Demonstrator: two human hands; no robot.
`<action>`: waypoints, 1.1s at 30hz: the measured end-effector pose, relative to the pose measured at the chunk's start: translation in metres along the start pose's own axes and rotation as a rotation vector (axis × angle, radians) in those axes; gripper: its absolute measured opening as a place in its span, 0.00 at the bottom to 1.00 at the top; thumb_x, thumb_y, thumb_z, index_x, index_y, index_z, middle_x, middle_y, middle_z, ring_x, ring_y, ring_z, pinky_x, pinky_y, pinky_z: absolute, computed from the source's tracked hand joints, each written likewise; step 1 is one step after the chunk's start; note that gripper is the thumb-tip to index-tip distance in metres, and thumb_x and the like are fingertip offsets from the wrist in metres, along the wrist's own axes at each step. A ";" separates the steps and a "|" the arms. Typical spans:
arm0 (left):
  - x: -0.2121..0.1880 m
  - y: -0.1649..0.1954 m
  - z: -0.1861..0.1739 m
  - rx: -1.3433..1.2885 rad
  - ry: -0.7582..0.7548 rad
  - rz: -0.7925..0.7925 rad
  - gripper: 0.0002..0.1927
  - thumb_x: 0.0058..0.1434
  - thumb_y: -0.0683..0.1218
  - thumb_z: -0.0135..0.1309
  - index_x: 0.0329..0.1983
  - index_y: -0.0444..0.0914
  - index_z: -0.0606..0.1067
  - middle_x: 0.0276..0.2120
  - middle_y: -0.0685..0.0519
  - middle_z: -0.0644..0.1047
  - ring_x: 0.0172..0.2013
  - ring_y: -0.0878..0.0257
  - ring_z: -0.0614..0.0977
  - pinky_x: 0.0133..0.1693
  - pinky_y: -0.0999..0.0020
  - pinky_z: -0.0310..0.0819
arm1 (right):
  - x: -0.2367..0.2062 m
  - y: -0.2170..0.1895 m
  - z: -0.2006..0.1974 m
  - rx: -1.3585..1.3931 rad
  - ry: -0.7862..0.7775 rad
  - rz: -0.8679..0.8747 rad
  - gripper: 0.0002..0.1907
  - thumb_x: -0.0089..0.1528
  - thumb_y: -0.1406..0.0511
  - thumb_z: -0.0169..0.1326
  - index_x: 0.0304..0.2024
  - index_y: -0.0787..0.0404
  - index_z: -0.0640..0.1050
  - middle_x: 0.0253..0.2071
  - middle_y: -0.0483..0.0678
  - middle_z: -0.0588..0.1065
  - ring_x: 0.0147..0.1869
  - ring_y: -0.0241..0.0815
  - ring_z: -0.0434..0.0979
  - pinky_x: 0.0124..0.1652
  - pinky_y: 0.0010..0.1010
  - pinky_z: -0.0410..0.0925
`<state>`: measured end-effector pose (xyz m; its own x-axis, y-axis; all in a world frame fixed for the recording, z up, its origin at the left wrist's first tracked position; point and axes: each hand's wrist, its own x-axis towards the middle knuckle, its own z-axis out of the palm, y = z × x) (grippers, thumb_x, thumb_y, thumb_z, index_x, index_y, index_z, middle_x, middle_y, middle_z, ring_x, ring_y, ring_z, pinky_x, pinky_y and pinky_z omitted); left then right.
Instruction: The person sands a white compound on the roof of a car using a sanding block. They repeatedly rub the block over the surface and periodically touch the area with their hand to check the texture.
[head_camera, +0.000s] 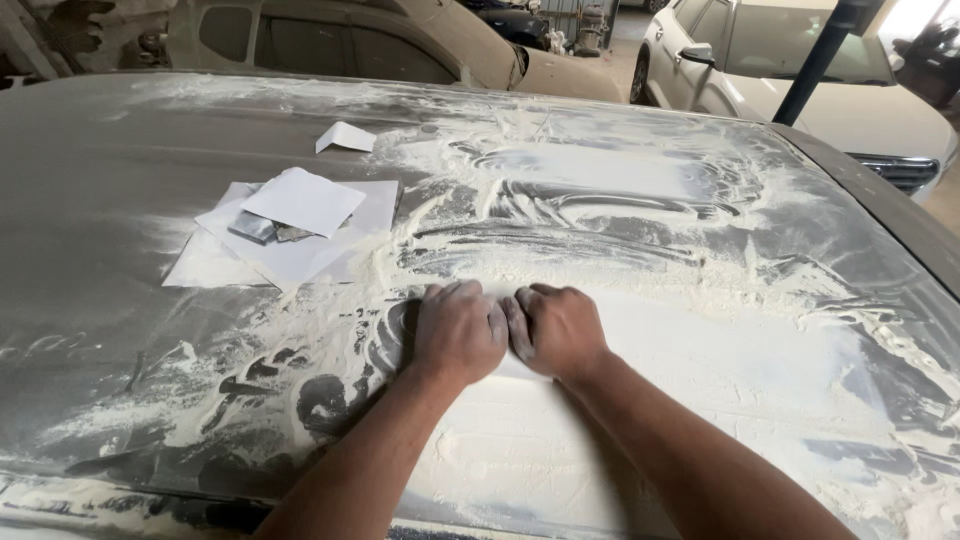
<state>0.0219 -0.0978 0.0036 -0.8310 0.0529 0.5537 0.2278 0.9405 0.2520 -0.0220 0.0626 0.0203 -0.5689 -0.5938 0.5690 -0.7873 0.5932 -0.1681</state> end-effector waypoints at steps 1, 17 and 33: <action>0.003 -0.002 0.001 -0.017 0.033 0.010 0.12 0.61 0.47 0.46 0.31 0.36 0.78 0.29 0.43 0.76 0.35 0.51 0.77 0.47 0.49 0.66 | 0.004 0.000 -0.001 -0.052 -0.024 0.026 0.16 0.63 0.61 0.50 0.23 0.62 0.76 0.20 0.56 0.75 0.18 0.54 0.74 0.26 0.44 0.72; -0.003 -0.009 0.003 -0.019 0.122 0.096 0.13 0.60 0.45 0.46 0.26 0.36 0.77 0.28 0.43 0.75 0.35 0.48 0.77 0.46 0.49 0.68 | 0.000 -0.001 0.006 0.038 0.058 -0.057 0.13 0.63 0.62 0.50 0.26 0.62 0.77 0.23 0.57 0.75 0.23 0.56 0.76 0.30 0.44 0.73; -0.001 -0.007 -0.002 -0.019 -0.068 -0.056 0.14 0.62 0.47 0.46 0.25 0.38 0.77 0.27 0.46 0.75 0.33 0.51 0.76 0.47 0.52 0.65 | 0.002 -0.002 0.008 0.059 0.101 -0.010 0.12 0.60 0.62 0.51 0.26 0.63 0.77 0.24 0.57 0.76 0.25 0.58 0.77 0.29 0.47 0.73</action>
<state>0.0226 -0.1051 0.0025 -0.8750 0.0240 0.4835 0.1895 0.9361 0.2965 -0.0242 0.0557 0.0152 -0.5363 -0.5397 0.6489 -0.8073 0.5525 -0.2076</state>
